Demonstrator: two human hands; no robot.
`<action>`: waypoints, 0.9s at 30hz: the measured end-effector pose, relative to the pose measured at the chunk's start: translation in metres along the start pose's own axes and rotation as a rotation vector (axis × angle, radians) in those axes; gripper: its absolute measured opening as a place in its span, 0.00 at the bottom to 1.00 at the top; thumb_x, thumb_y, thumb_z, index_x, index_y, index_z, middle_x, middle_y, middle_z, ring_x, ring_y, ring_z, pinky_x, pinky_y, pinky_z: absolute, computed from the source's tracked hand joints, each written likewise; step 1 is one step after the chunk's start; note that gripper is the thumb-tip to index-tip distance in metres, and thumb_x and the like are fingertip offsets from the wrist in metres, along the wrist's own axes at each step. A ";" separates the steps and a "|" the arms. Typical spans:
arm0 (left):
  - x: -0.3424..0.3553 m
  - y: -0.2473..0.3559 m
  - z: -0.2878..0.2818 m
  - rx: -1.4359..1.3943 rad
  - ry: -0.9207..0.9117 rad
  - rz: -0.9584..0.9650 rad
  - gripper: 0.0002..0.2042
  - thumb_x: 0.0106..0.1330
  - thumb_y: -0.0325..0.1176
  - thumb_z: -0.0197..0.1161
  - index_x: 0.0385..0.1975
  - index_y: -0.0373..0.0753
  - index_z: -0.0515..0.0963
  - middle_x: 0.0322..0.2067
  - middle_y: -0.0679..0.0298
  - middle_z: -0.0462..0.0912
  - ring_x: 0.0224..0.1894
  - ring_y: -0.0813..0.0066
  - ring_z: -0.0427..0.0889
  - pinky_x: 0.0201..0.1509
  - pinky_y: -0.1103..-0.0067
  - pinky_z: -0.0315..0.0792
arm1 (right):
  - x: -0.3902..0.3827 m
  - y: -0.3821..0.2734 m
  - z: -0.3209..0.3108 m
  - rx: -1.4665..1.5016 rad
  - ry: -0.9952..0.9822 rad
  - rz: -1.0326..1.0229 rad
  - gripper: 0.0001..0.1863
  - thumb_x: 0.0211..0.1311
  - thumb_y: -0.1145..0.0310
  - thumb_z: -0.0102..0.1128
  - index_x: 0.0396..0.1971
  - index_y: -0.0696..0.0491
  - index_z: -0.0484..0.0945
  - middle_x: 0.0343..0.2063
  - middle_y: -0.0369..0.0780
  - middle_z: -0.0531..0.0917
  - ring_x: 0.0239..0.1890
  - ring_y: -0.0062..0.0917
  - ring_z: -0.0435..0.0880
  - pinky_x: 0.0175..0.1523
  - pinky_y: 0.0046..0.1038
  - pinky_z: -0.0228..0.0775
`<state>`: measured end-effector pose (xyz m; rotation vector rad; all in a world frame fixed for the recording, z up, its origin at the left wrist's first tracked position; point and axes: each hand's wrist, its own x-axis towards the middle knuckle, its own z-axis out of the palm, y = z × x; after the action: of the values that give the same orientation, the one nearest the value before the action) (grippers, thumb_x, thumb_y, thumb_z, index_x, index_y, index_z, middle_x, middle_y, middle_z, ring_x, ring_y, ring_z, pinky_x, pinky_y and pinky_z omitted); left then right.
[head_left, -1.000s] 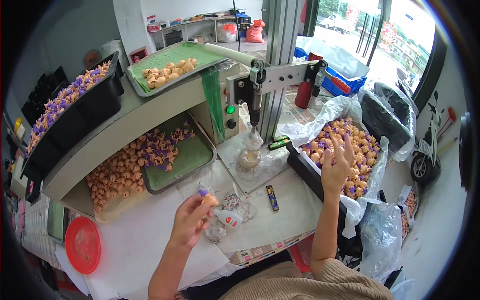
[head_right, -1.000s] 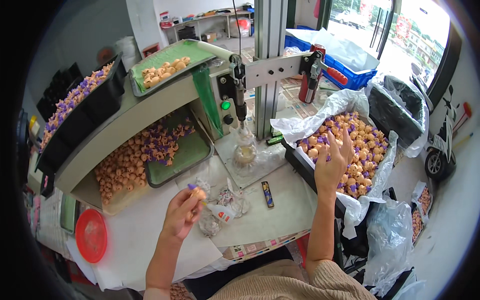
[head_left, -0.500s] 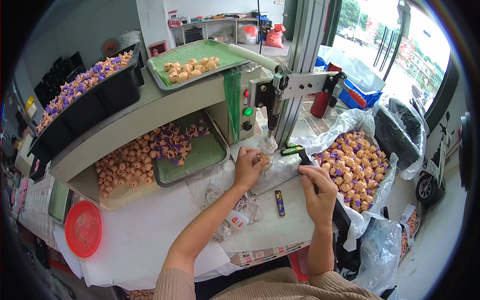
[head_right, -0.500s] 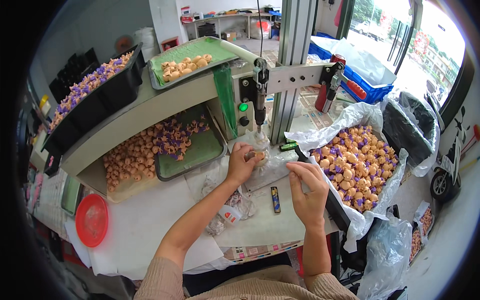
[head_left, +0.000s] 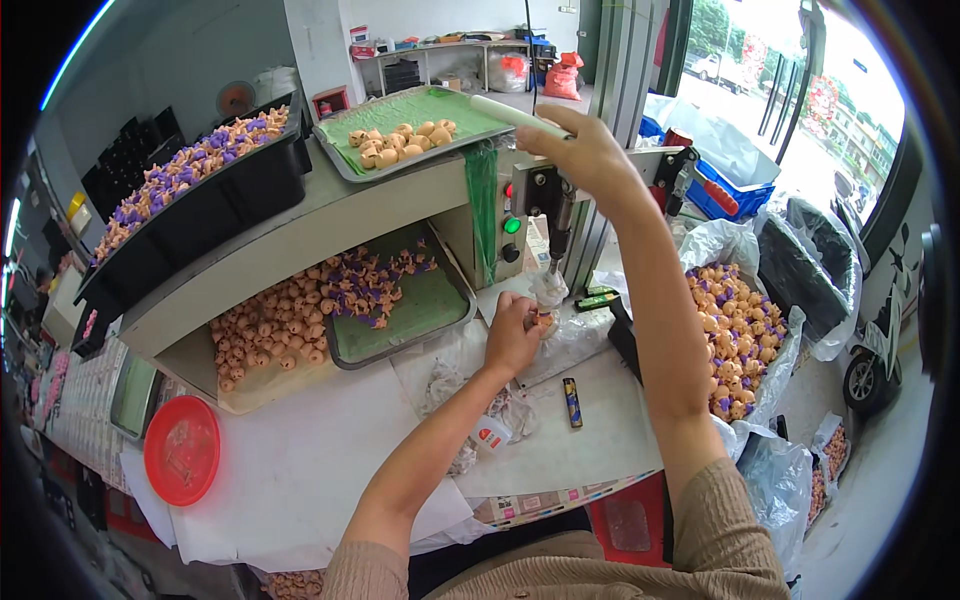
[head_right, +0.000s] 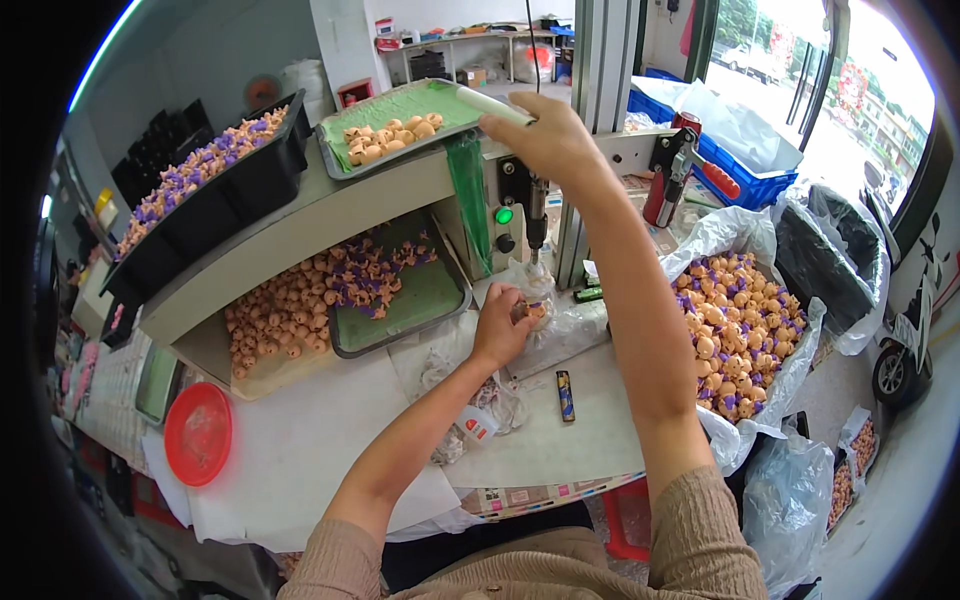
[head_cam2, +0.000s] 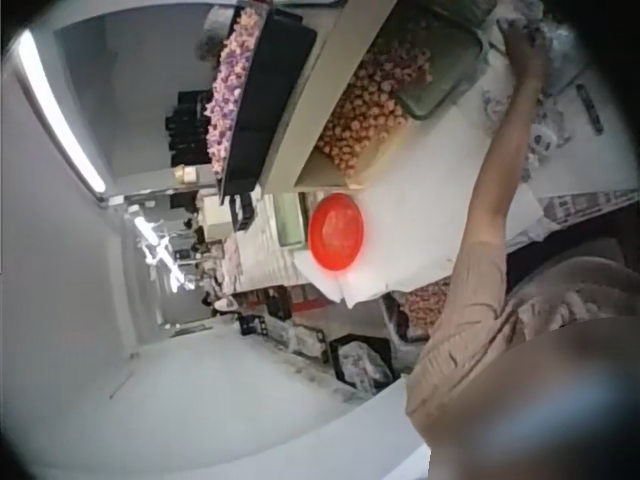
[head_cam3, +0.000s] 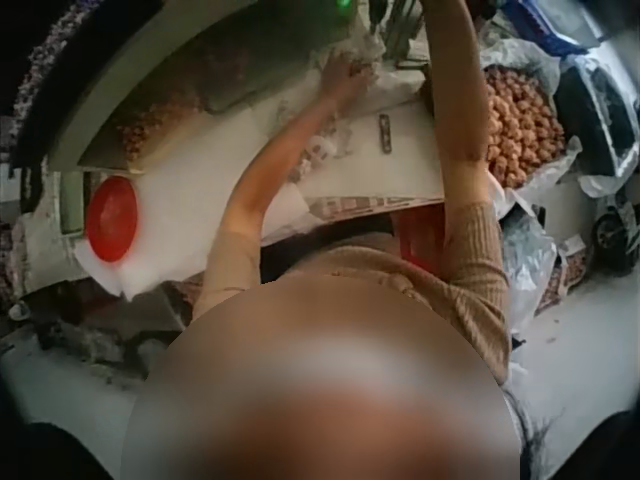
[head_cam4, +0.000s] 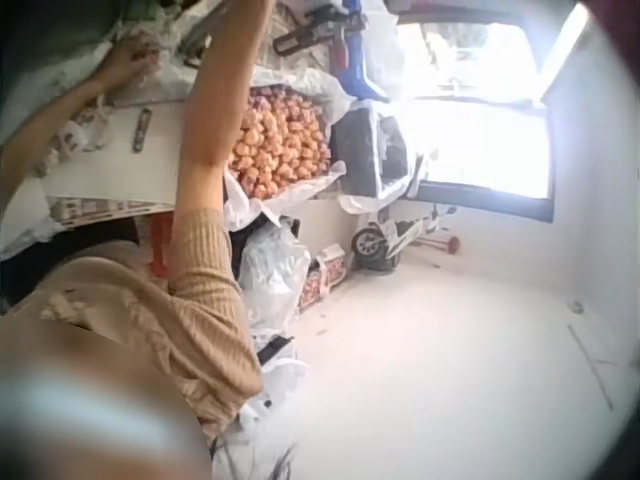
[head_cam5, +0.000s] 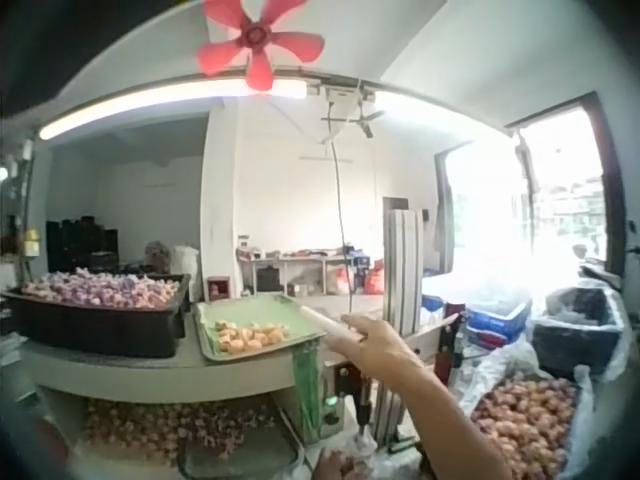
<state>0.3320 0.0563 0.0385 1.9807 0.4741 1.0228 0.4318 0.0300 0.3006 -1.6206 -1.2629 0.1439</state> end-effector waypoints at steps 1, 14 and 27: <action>0.000 -0.002 -0.003 -0.012 0.002 -0.024 0.16 0.47 0.22 0.67 0.34 0.32 0.70 0.39 0.56 0.69 0.38 0.59 0.74 0.41 0.74 0.71 | -0.001 -0.006 0.002 0.004 -0.005 -0.005 0.30 0.55 0.56 0.65 0.53 0.61 0.74 0.44 0.45 0.81 0.46 0.28 0.78 0.52 0.30 0.67; -0.050 0.002 -0.125 -0.902 0.262 -0.773 0.10 0.61 0.27 0.61 0.42 0.38 0.76 0.34 0.65 0.74 0.38 0.78 0.73 0.34 0.79 0.73 | -0.179 0.056 0.027 0.265 0.585 -0.556 0.23 0.64 0.60 0.50 0.51 0.64 0.68 0.51 0.52 0.73 0.56 0.40 0.72 0.66 0.41 0.54; -0.178 0.030 -0.203 -1.460 0.302 -0.726 0.11 0.69 0.25 0.52 0.49 0.30 0.69 0.53 0.50 0.72 0.57 0.61 0.73 0.61 0.76 0.72 | -0.284 0.064 0.163 -0.283 -0.279 -0.004 0.19 0.49 0.69 0.67 0.42 0.59 0.76 0.38 0.47 0.78 0.39 0.40 0.78 0.45 0.34 0.70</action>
<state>0.0617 0.0280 0.0406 0.3027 0.3603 0.7639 0.2466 -0.0811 0.0463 -1.8875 -1.5541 0.2015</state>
